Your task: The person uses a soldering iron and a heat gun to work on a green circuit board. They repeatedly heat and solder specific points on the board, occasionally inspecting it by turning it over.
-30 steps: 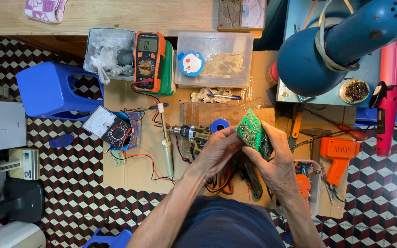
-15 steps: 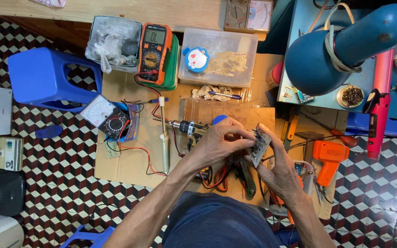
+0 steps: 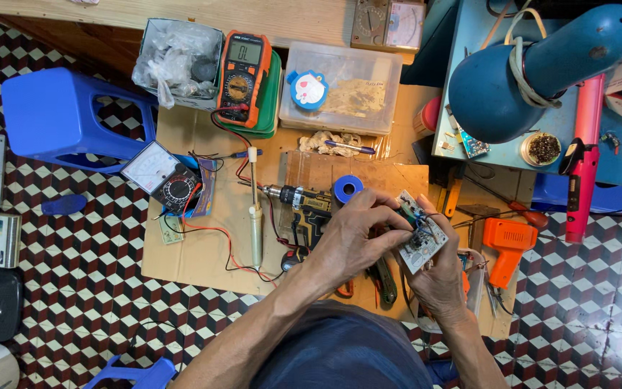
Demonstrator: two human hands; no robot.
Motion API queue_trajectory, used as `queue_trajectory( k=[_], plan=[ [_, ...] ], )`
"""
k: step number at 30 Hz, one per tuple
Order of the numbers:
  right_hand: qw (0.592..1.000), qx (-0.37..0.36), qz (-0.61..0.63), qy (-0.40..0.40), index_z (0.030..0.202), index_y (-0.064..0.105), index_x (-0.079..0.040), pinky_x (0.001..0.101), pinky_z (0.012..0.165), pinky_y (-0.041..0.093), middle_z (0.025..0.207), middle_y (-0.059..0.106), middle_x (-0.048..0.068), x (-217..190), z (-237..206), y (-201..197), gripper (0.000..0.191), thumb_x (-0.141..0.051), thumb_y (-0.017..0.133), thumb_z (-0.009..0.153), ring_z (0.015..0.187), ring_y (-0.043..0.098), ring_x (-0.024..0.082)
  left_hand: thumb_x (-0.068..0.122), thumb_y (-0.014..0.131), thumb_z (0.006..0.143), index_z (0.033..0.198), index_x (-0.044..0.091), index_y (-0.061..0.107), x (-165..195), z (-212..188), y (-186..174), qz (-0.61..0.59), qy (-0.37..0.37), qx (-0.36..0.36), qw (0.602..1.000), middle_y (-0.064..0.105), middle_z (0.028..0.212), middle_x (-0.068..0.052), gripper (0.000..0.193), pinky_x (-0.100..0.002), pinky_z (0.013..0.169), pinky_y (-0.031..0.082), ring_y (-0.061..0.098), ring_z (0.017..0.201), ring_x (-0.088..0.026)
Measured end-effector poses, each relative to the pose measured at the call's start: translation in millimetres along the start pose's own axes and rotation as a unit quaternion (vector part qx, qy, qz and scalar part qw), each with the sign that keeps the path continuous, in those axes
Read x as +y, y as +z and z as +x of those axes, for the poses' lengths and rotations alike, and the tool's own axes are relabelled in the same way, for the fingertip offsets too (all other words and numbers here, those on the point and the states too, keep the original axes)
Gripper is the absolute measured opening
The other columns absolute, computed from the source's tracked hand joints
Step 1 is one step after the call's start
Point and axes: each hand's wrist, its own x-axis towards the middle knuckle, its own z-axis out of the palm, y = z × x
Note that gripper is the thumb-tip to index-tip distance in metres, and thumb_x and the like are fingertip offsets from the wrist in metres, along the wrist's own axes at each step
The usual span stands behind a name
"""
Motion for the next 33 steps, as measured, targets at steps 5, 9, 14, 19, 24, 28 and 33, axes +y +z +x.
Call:
queue_trajectory(
  k=[5,9,14,19,24,28,33],
  plan=[
    [0.997,-0.006,-0.056,-0.043,0.146,0.028,-0.009,0.0397,0.111,0.049,0.157,0.043,0.023,0,-1,-3,0.079,-0.007,0.078,0.085,0.138,0.055,0.033,0.019,0.082,0.083,0.096,0.010,0.079,6,-3,-5,0.026,-0.028,0.000,0.999,0.067,0.105,-0.008,0.015,-0.037,0.088,0.054,0.065,0.102,-0.023],
    [0.997,-0.024,-0.071,-0.029,0.145,0.029,-0.008,0.0389,0.104,0.051,0.158,0.044,0.022,-1,-3,-5,0.078,-0.007,0.078,0.085,0.133,0.059,0.030,0.021,0.080,0.084,0.097,0.011,0.080,10,-1,-14,0.017,-0.107,-0.046,0.993,0.067,0.094,-0.006,0.016,-0.035,0.079,0.056,0.068,0.089,-0.021],
    [0.998,-0.011,-0.057,-0.013,0.145,0.034,-0.004,0.0352,0.102,0.058,0.150,0.053,0.020,-10,-6,-3,0.076,-0.011,0.079,0.084,0.124,0.066,0.026,0.023,0.078,0.085,0.097,0.009,0.079,16,-3,-14,0.000,-0.085,-0.019,0.996,0.066,0.095,-0.006,0.018,-0.034,0.075,0.058,0.069,0.085,-0.020],
    [0.989,-0.019,-0.056,0.132,0.140,0.046,-0.005,0.0366,0.095,0.059,0.127,0.069,0.014,-24,2,-2,0.074,-0.024,0.085,0.081,0.117,0.071,0.024,0.024,0.072,0.093,0.102,0.008,0.076,10,-7,-1,0.050,-0.047,0.056,0.996,0.065,0.095,-0.009,0.019,-0.036,0.076,0.055,0.067,0.087,-0.023],
    [0.968,-0.041,-0.193,0.154,0.139,0.052,-0.004,0.0445,0.086,0.056,0.121,0.059,0.021,-30,30,4,0.076,-0.030,0.085,0.076,0.107,0.065,0.032,0.022,0.061,0.098,0.119,0.007,0.071,-37,-7,2,-0.117,-0.146,0.054,0.981,0.069,0.107,-0.009,0.027,-0.032,0.080,0.058,0.071,0.094,-0.019],
    [0.952,-0.083,-0.295,0.026,0.139,0.054,-0.003,0.0460,0.093,0.050,0.119,0.059,0.020,-14,65,21,0.080,-0.026,0.087,0.071,0.108,0.060,0.036,0.019,0.062,0.097,0.123,0.005,0.070,-92,-23,-7,-0.073,-0.197,0.181,0.961,0.076,0.105,-0.011,0.031,-0.030,0.082,0.056,0.072,0.092,-0.018],
    [0.931,-0.142,-0.333,-0.054,0.141,0.052,-0.003,0.0474,0.100,0.047,0.128,0.058,0.018,3,87,28,0.085,-0.021,0.088,0.066,0.116,0.058,0.036,0.019,0.062,0.099,0.125,0.004,0.068,-148,-74,-36,-0.140,-0.260,0.303,0.906,0.072,0.104,-0.012,0.030,-0.032,0.077,0.057,0.067,0.088,-0.019]
  ],
)
